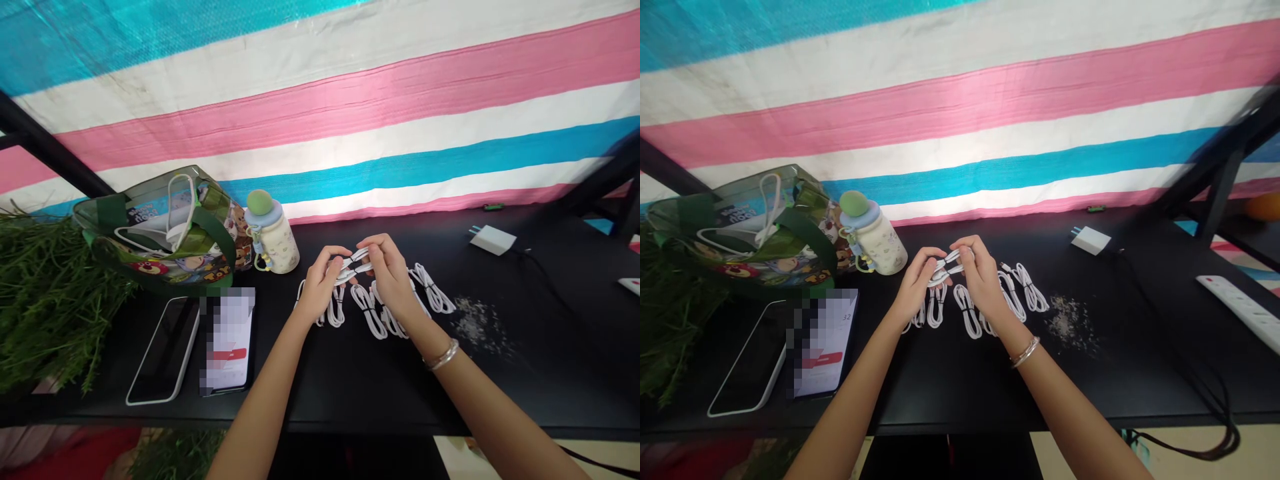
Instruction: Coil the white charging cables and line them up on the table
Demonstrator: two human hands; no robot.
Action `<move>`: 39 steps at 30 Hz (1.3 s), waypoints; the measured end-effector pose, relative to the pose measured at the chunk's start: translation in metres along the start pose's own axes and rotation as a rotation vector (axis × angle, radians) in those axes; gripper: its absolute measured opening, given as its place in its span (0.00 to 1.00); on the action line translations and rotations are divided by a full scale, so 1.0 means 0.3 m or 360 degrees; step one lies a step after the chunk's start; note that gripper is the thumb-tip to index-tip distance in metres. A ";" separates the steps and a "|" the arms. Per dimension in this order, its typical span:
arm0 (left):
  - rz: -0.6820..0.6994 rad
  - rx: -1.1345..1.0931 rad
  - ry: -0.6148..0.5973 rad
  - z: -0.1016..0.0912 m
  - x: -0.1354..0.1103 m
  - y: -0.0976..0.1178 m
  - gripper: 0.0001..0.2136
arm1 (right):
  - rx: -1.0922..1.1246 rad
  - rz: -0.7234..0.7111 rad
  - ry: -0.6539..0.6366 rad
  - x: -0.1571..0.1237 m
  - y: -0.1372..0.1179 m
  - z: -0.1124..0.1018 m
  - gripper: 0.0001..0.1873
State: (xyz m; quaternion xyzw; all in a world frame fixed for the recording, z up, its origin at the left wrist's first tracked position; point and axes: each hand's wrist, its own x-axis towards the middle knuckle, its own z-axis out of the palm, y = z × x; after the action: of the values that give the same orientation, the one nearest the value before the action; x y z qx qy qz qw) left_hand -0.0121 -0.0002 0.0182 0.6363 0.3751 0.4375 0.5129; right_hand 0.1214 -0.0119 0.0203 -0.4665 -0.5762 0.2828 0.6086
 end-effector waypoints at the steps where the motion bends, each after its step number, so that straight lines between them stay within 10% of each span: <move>1: -0.0004 -0.0012 -0.0017 0.000 0.000 0.000 0.13 | -0.0015 -0.0023 0.0003 0.000 0.000 -0.001 0.15; 18: -0.0130 -0.0049 -0.0009 0.003 0.004 -0.001 0.12 | 0.0043 -0.0044 0.0117 0.010 0.001 0.007 0.11; 29: -0.0099 0.0865 0.0172 -0.003 0.003 0.023 0.03 | -0.0078 -0.0059 0.0272 0.024 0.010 -0.012 0.10; 39: -0.0067 0.0583 0.0153 0.001 0.004 0.000 0.06 | -0.0071 -0.0079 0.0302 0.021 0.028 -0.004 0.08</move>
State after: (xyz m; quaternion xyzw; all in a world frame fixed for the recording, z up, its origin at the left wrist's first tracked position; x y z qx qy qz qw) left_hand -0.0115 0.0007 0.0184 0.6894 0.4858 0.3809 0.3790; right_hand 0.1254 -0.0031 0.0157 -0.4901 -0.5336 0.2092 0.6567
